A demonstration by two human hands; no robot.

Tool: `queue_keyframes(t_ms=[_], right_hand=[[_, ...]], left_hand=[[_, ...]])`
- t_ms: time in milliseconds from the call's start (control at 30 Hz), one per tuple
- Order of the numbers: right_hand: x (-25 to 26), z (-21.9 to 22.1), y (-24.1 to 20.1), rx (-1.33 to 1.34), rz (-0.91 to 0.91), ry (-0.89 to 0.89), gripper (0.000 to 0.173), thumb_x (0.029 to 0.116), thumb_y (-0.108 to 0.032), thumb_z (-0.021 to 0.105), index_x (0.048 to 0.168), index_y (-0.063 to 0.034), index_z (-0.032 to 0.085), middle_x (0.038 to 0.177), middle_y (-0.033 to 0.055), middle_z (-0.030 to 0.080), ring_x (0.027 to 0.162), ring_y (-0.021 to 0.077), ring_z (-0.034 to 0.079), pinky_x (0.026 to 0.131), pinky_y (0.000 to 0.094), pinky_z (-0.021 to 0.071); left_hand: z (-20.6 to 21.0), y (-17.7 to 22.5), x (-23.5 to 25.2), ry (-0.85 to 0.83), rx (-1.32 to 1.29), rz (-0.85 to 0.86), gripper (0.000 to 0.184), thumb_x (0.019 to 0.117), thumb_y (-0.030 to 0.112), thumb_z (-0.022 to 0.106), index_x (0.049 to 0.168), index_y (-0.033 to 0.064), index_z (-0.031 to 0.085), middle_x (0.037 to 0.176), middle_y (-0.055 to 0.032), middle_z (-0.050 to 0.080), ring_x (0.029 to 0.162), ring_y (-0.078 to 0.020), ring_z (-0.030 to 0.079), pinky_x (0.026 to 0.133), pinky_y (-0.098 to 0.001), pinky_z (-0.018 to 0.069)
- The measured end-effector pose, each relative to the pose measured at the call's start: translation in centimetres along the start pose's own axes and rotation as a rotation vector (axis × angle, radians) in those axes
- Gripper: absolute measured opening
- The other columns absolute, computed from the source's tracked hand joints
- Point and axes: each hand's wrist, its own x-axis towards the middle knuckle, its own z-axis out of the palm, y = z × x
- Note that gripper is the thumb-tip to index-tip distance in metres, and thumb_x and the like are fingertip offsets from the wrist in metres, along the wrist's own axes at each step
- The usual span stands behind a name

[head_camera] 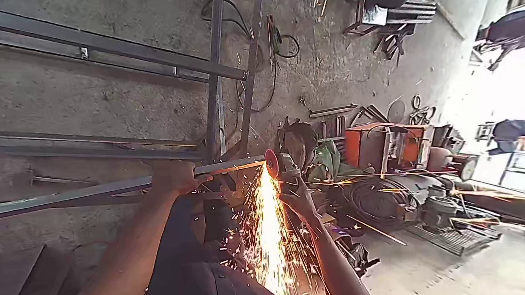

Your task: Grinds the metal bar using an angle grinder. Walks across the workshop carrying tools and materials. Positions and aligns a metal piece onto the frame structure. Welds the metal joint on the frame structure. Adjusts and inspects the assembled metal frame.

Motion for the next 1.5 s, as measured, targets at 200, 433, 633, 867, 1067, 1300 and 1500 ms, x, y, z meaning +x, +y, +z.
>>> queue_keyframes(t_ms=[200, 433, 633, 867, 1067, 1300, 1500], right_hand=[[-0.9, 0.2, -1.0, 0.022, 0.011, 0.049, 0.093, 0.0734, -0.024, 0.088, 0.152, -0.0061, 0.042, 0.13, 0.0167, 0.066, 0.118, 0.0234, 0.065, 0.101, 0.044, 0.0532], [-1.0, -0.2, -1.7, -0.002, -0.008, 0.019, 0.087, 0.0687, -0.025, 0.085, 0.144, -0.0057, 0.047, 0.121, 0.016, 0.068, 0.108, 0.0246, 0.068, 0.093, 0.0479, 0.0561], [-0.7, 0.2, -0.3, 0.051, -0.006, 0.003, 0.089, 0.0695, -0.025, 0.088, 0.146, -0.0056, 0.046, 0.122, 0.0164, 0.068, 0.109, 0.0245, 0.067, 0.095, 0.0476, 0.0556], [-0.4, 0.5, 0.9, -0.068, 0.073, -0.024, 0.096, 0.0687, -0.031, 0.09, 0.15, -0.0105, 0.044, 0.121, 0.0181, 0.069, 0.108, 0.0313, 0.069, 0.093, 0.0564, 0.0555], [-1.6, 1.5, 3.0, -0.057, 0.119, -0.082, 0.094, 0.062, -0.041, 0.088, 0.143, -0.0129, 0.049, 0.114, 0.0136, 0.07, 0.102, 0.0269, 0.07, 0.088, 0.0547, 0.0578], [-2.1, 1.7, 1.9, 0.029, 0.073, -0.009, 0.093, 0.0595, -0.043, 0.086, 0.141, -0.0148, 0.051, 0.109, 0.0101, 0.072, 0.097, 0.0233, 0.071, 0.083, 0.0533, 0.0589], [-2.0, 0.6, 0.8, 0.065, 0.049, 0.015, 0.091, 0.0605, -0.041, 0.087, 0.14, -0.0142, 0.051, 0.112, 0.0098, 0.07, 0.099, 0.0223, 0.07, 0.085, 0.0519, 0.0587]], left_hand=[[-0.4, 0.2, -0.1, -0.033, 0.006, -0.012, 0.078, 0.0801, 0.09, 0.05, 0.099, 0.0175, 0.072, 0.091, -0.0118, 0.072, 0.093, -0.0347, 0.071, 0.075, -0.0618, 0.0555], [-0.5, 0.2, -0.2, -0.048, 0.006, -0.026, 0.079, 0.08, 0.091, 0.048, 0.1, 0.0182, 0.072, 0.093, -0.0111, 0.072, 0.093, -0.0346, 0.071, 0.075, -0.061, 0.0557], [-0.4, 0.3, -0.5, -0.02, -0.013, -0.007, 0.072, 0.0852, 0.083, 0.052, 0.104, 0.0173, 0.072, 0.095, -0.0124, 0.072, 0.093, -0.0363, 0.07, 0.074, -0.0618, 0.0548], [-0.6, 0.1, -0.2, -0.025, 0.036, -0.001, 0.076, 0.0843, 0.087, 0.047, 0.1, 0.0169, 0.072, 0.096, -0.0123, 0.073, 0.095, -0.0355, 0.071, 0.076, -0.0617, 0.0548], [-0.4, -0.3, 0.6, -0.041, 0.017, -0.007, 0.078, 0.0826, 0.089, 0.048, 0.098, 0.0162, 0.071, 0.092, -0.0123, 0.072, 0.092, -0.0349, 0.071, 0.076, -0.0617, 0.0555], [-0.2, -0.1, 0.4, -0.039, 0.049, -0.017, 0.082, 0.0795, 0.093, 0.044, 0.096, 0.0173, 0.07, 0.089, -0.0115, 0.072, 0.089, -0.0338, 0.072, 0.071, -0.0597, 0.0563], [0.0, -0.2, 0.6, -0.027, 0.078, -0.011, 0.086, 0.0785, 0.095, 0.041, 0.095, 0.0165, 0.07, 0.086, -0.012, 0.072, 0.087, -0.0344, 0.072, 0.068, -0.06, 0.056]])
